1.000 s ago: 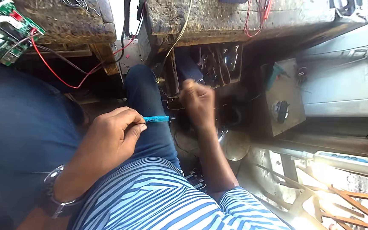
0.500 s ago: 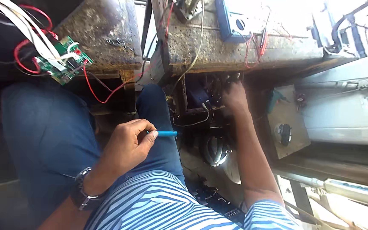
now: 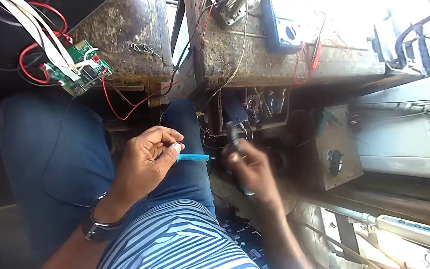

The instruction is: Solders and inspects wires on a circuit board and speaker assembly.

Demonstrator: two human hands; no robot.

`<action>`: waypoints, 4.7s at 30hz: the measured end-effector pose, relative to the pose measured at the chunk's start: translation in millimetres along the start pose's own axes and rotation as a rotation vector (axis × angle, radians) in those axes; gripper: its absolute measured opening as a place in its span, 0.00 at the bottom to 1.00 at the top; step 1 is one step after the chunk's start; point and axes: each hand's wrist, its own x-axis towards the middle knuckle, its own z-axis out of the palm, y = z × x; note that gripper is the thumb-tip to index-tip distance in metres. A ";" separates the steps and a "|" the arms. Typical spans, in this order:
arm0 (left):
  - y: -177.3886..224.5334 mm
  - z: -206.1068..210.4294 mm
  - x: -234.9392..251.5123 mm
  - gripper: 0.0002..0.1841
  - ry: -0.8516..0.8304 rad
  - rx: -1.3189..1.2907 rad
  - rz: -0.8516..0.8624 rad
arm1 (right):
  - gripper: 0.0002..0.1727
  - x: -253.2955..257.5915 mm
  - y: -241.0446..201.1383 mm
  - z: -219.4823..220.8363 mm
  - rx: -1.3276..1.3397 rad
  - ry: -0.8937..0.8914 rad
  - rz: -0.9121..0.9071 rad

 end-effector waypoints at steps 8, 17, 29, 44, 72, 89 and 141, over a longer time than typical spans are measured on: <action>0.9 4.0 -7.4 0.06 0.014 -0.018 -0.021 | 0.21 -4.1 4.5 65.9 0.146 -0.160 -0.134; 0.0 3.7 -9.4 0.03 0.048 -0.003 -0.004 | 0.19 -1.6 3.8 64.2 -0.046 -0.100 -0.184; -2.7 4.4 -8.3 0.02 0.057 0.081 0.009 | 0.18 -2.6 5.5 69.2 -0.134 -0.058 -0.215; -5.6 2.4 -7.1 0.02 0.064 0.125 0.013 | 0.17 7.6 17.7 71.3 -0.018 -0.144 -0.192; -9.5 -12.0 -4.8 0.06 0.056 0.308 0.035 | 0.16 26.6 18.8 87.4 -0.414 0.072 -0.411; -8.9 -7.0 -1.2 0.11 0.004 0.326 -0.009 | 0.15 16.5 18.8 93.4 0.152 -0.104 -0.177; 6.7 -38.4 112.8 0.08 0.216 0.925 0.339 | 0.17 19.3 16.4 39.9 -0.207 0.300 -0.113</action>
